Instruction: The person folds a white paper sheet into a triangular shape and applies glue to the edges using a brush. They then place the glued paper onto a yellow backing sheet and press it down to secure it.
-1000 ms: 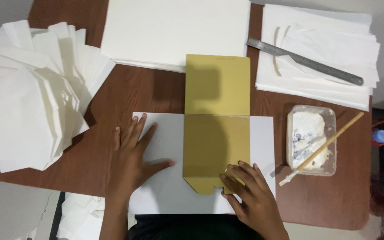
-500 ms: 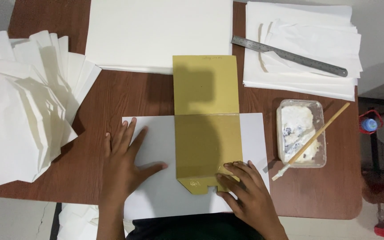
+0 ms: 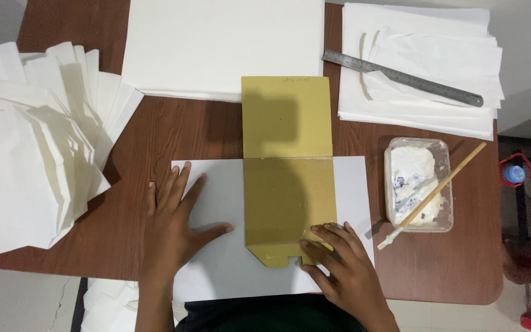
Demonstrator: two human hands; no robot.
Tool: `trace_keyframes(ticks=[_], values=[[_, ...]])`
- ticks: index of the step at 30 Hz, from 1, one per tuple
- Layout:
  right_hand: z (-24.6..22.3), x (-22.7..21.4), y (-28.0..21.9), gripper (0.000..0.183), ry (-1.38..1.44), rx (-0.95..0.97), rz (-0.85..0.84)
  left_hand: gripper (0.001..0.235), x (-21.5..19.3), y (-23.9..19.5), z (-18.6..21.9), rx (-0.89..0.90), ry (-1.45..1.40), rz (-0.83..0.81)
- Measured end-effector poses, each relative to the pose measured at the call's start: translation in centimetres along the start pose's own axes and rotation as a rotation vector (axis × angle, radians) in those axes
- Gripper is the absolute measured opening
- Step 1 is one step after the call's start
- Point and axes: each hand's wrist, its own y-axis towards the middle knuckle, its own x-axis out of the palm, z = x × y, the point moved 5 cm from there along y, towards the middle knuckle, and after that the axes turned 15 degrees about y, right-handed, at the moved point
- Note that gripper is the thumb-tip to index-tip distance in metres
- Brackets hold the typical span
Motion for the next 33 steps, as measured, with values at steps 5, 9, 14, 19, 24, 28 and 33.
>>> trace_keyframes(ticks=[5,9,14,19,24,28,33], values=[[-0.22,-0.22,0.18,0.037,0.029,0.013,0.012,0.103,-0.08,-0.21,0.05,0.010,-0.010,0.045],[-0.13,-0.17,0.15,0.035,0.033,0.019,0.022,0.104,0.12,-0.08,-0.10,-0.009,-0.004,0.005],[-0.22,-0.34,0.12,0.039,0.065,0.020,0.022,0.104,0.07,0.06,-0.06,-0.018,0.005,-0.040],[-0.30,-0.56,0.22,0.036,0.105,0.036,0.037,0.104,0.21,0.00,-0.09,-0.005,0.012,-0.035],[-0.42,-0.66,0.46,0.037,0.109,0.032,0.037,0.103,0.29,-0.07,-0.09,0.004,-0.002,0.002],[-0.42,-0.69,0.41,0.035,0.103,0.047,0.038,0.102,-0.06,-0.03,0.10,-0.001,-0.017,-0.009],[0.04,-0.46,0.13,0.036,0.105,0.052,0.042,0.102,-0.02,-0.01,0.07,-0.007,-0.003,-0.016]])
